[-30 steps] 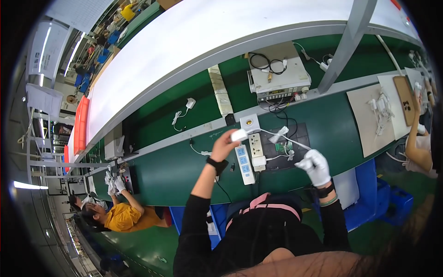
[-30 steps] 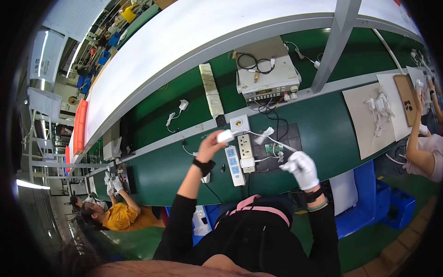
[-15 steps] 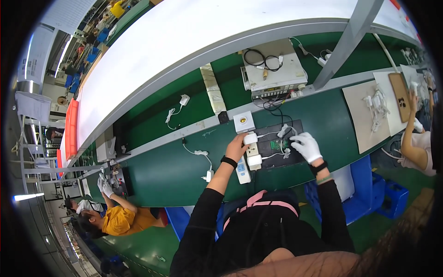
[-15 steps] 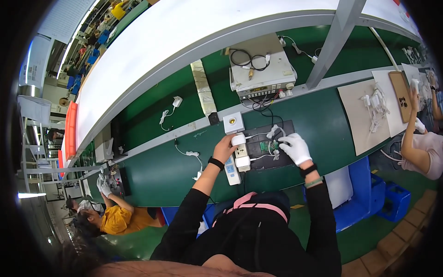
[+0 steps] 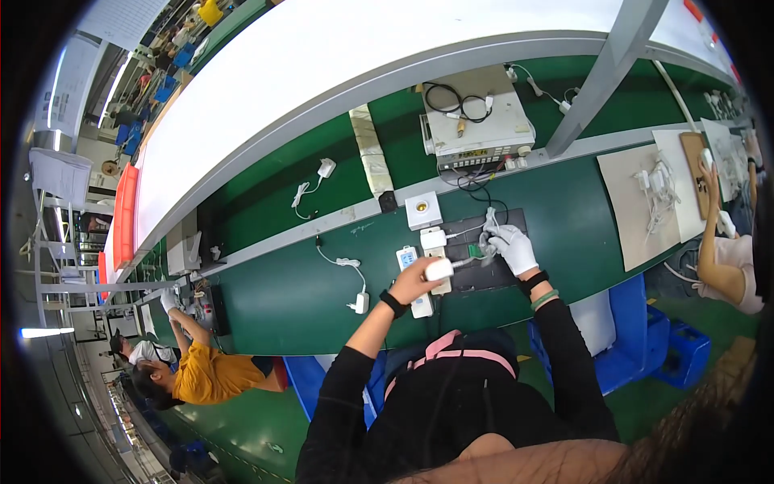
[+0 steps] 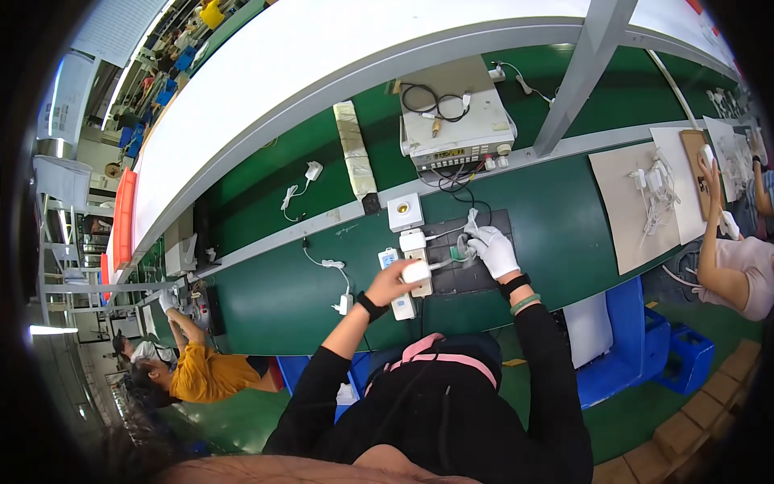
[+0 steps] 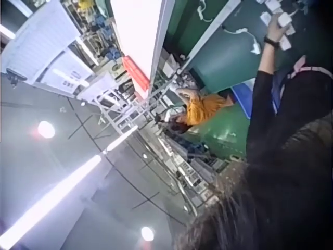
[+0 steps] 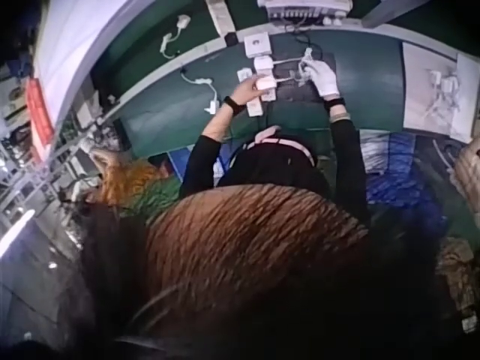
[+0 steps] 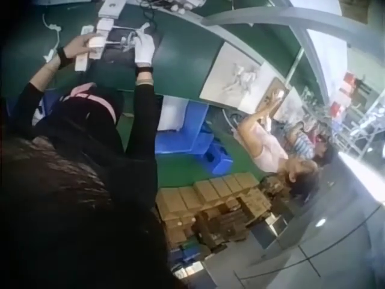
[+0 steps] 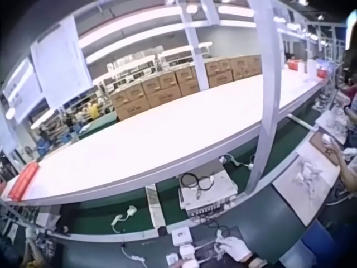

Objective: The person tests power adapters by plugging each one into a power strip, connecting the cable to a circuit board, and then unplugging them. They then place the tested adapter back onto the conveyor belt and pick up a new one to repeat the process.

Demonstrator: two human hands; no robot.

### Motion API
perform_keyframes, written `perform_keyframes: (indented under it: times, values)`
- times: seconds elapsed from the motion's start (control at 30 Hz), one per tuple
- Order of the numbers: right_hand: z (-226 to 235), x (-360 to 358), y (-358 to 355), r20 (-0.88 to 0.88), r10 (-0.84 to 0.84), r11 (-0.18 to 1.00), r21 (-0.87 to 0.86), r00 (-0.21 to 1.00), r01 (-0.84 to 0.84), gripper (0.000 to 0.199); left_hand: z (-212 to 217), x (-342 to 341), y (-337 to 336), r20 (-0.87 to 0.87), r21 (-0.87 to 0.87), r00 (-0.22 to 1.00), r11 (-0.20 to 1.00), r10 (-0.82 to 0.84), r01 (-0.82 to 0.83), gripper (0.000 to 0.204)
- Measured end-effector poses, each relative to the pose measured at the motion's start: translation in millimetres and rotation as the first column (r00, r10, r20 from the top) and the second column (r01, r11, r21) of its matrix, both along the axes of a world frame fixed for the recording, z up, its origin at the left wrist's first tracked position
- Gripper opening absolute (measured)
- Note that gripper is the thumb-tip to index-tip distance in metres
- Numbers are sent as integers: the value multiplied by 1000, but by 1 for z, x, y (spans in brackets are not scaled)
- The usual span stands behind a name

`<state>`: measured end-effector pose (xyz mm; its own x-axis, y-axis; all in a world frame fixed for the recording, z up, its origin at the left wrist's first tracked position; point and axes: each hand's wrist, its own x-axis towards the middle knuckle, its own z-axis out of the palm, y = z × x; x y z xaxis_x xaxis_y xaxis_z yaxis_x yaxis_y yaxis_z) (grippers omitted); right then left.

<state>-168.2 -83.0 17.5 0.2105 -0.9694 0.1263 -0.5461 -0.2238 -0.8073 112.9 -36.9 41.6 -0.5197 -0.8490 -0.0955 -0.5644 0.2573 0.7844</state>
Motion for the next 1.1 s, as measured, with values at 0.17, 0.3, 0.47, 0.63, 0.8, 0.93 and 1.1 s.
perform_keyframes:
  times: [0.17, 0.3, 0.47, 0.63, 0.8, 0.93, 1.1]
  values:
    - [-15, 0, 8, 187, -156, 944, 317, 970, 91, 23, 80, 18, -53, -513, 561, 712, 815, 480, -145, 50]
    - [-20, 8, 3, 132, -116, 957, 280, 984, 75, 23, 114, 32, -108, -603, 396, 651, 881, 462, -258, 50]
    - [-26, 11, 8, -4, 20, 997, 74, 1000, -20, 22, 117, 27, -152, -727, 291, 493, 864, 479, -411, 53]
    - [-16, 17, 10, -37, -24, 992, 125, 999, 29, 22, 32, 68, -183, -395, 113, 632, 717, 667, -687, 53]
    - [-15, 19, 6, -81, -7, 993, 121, 997, 17, 22, -30, 122, -210, -73, 258, 707, 699, 703, -668, 41]
    - [-20, 16, 12, -84, -71, 983, 162, 994, 84, 23, -40, 134, -255, 423, -322, 668, 791, 612, -520, 35]
    - [-13, 31, 12, -102, -93, 979, 173, 990, 109, 26, -103, 210, -306, 306, -777, 487, 510, 818, -369, 37]
